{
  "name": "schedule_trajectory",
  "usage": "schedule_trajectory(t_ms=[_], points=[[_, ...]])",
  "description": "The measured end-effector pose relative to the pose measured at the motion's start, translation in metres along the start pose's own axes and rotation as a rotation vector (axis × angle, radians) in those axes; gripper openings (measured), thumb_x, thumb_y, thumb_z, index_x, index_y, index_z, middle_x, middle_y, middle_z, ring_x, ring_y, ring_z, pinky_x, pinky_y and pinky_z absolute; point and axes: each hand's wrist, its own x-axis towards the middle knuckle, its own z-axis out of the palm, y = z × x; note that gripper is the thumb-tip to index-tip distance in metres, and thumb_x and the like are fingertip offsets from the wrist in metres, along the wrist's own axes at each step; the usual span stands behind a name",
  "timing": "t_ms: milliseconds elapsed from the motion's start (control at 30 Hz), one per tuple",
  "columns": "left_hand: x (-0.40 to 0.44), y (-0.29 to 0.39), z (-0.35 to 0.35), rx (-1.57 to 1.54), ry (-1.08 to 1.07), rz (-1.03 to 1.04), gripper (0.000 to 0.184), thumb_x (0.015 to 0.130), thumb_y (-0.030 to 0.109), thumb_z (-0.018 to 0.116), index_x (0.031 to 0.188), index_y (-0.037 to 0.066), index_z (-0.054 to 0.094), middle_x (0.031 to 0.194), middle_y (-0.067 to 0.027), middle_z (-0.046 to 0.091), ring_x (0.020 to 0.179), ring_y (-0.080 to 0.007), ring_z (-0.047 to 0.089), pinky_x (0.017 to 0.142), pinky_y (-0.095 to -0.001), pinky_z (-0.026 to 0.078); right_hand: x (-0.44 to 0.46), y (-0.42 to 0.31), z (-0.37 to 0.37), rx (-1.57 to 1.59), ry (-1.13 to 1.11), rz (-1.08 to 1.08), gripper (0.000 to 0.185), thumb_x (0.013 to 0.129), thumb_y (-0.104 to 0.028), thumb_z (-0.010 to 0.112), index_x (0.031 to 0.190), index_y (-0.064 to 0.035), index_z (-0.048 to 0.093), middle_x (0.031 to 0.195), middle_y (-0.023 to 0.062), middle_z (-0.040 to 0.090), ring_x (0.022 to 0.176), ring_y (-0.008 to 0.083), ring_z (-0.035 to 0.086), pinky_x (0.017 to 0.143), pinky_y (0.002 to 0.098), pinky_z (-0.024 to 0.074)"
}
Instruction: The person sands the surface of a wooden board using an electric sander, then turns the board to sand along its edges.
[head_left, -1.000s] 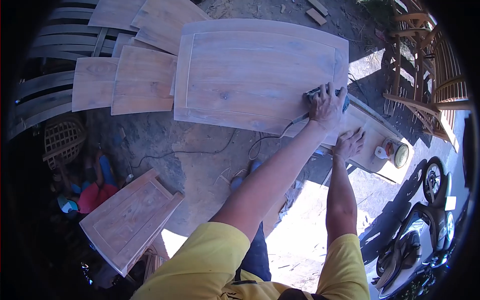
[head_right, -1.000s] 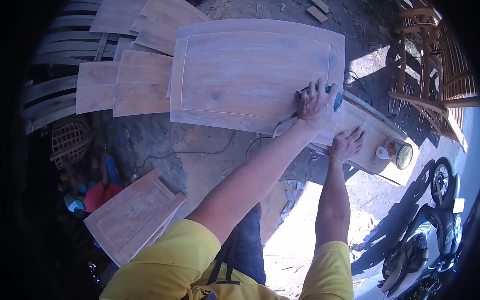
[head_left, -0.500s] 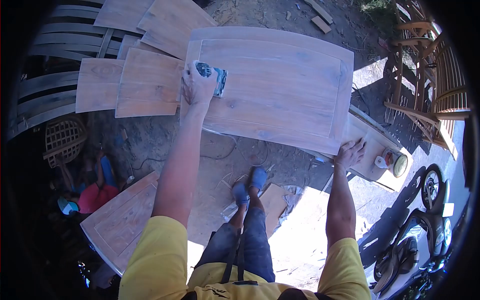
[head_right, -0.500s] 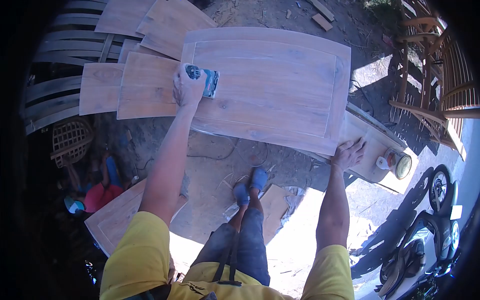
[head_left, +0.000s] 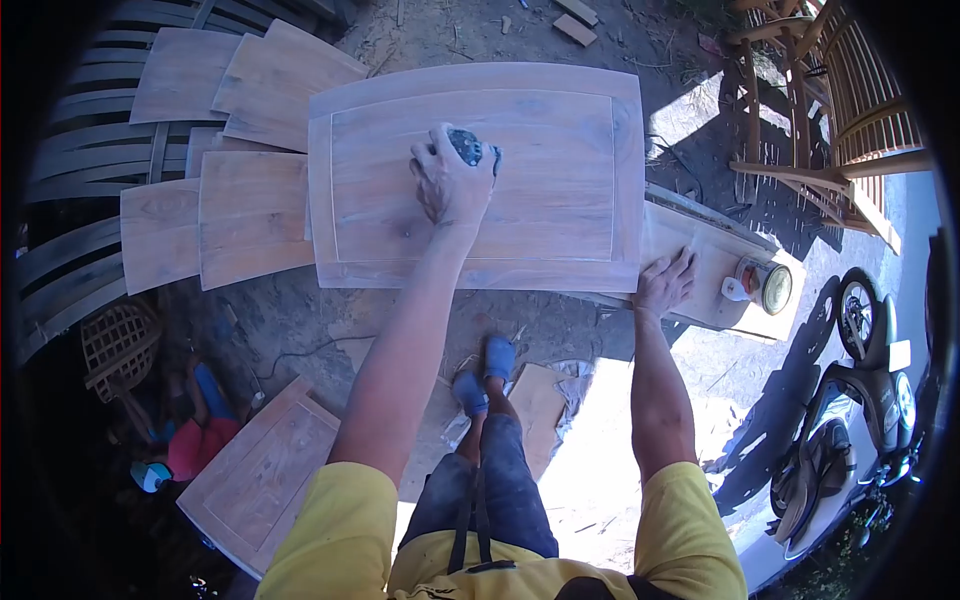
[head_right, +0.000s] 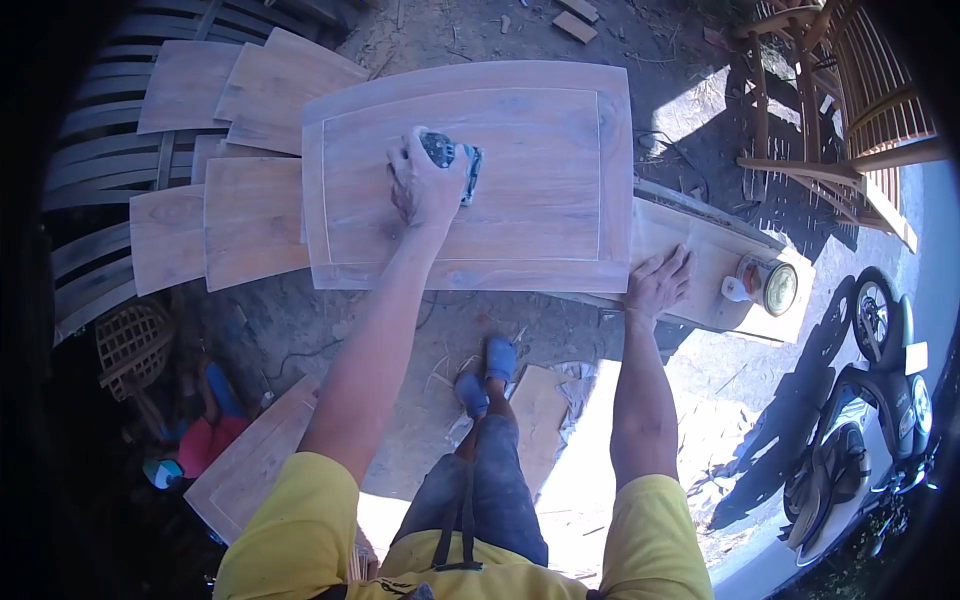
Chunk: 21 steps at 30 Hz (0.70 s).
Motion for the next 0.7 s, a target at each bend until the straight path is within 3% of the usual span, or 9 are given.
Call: schedule_trajectory(t_ms=[133,233,333,400,467,600,700], points=[[-0.043,0.076,0.049,-0.052,-0.087,0.273,0.062,0.085,0.033,0.082,0.136,0.012,0.054,0.123,-0.0205,0.055,0.115,-0.0432,0.061,0.084,-0.0565,0.06,-0.001,0.001,0.004,-0.035,-0.001,0.003,0.057,0.105,-0.033,0.05,0.158,-0.0141,0.045,0.165,0.0175,0.041,0.146,0.0395,0.045,0.117,0.0553,0.0345],[-0.06,0.107,0.093,-0.1,-0.133,0.447,0.065,0.084,0.028,0.082,0.137,0.009,0.051,0.127,-0.0239,0.05,0.12,-0.0445,0.058,0.088,-0.0532,0.063,-0.001,0.008,0.012,-0.064,0.055,-0.052,0.057,0.105,-0.034,0.05,0.158,-0.0147,0.047,0.164,0.0161,0.043,0.145,0.0366,0.046,0.115,0.0544,0.036],[-0.055,0.105,0.076,-0.062,-0.177,0.396,0.066,0.084,0.029,0.082,0.138,0.008,0.051,0.126,-0.0239,0.05,0.12,-0.0449,0.058,0.088,-0.0529,0.063,-0.001,0.008,0.013,-0.094,0.014,-0.009,0.056,0.107,-0.038,0.049,0.159,-0.0149,0.047,0.164,0.0142,0.045,0.147,0.0349,0.045,0.117,0.0536,0.0345],[-0.036,0.086,0.066,-0.049,-0.129,0.341,0.062,0.084,0.031,0.08,0.137,0.011,0.055,0.126,-0.0207,0.053,0.123,-0.0405,0.059,0.088,-0.0501,0.063,0.0,0.01,0.014,-0.093,0.012,-0.02,0.057,0.108,-0.039,0.049,0.159,-0.0137,0.047,0.164,0.0146,0.045,0.147,0.0358,0.045,0.117,0.0538,0.0353],[-0.009,0.054,0.045,-0.063,-0.077,0.227,0.065,0.085,0.035,0.081,0.139,0.012,0.052,0.128,-0.0223,0.052,0.122,-0.0441,0.058,0.089,-0.0552,0.061,-0.001,0.013,0.015,-0.089,0.01,-0.023,0.057,0.108,-0.039,0.049,0.159,-0.013,0.046,0.164,0.015,0.045,0.147,0.0367,0.044,0.117,0.0548,0.0355],[0.041,-0.01,-0.005,0.034,-0.004,0.08,0.061,0.087,0.034,0.079,0.137,0.011,0.053,0.127,-0.0217,0.053,0.12,-0.0428,0.06,0.086,-0.0547,0.061,0.0,0.012,0.02,-0.093,0.033,-0.012,0.058,0.106,-0.041,0.047,0.159,-0.0148,0.047,0.165,0.0148,0.042,0.144,0.0371,0.046,0.114,0.056,0.0372],[0.075,-0.067,-0.036,0.083,0.075,-0.025,0.068,0.085,0.044,0.08,0.141,0.014,0.053,0.135,-0.0211,0.056,0.126,-0.044,0.06,0.097,-0.0576,0.056,0.001,0.016,0.017,-0.105,0.012,0.009,0.058,0.106,-0.04,0.046,0.159,-0.0144,0.047,0.165,0.0155,0.042,0.143,0.0381,0.047,0.114,0.0562,0.0365]])
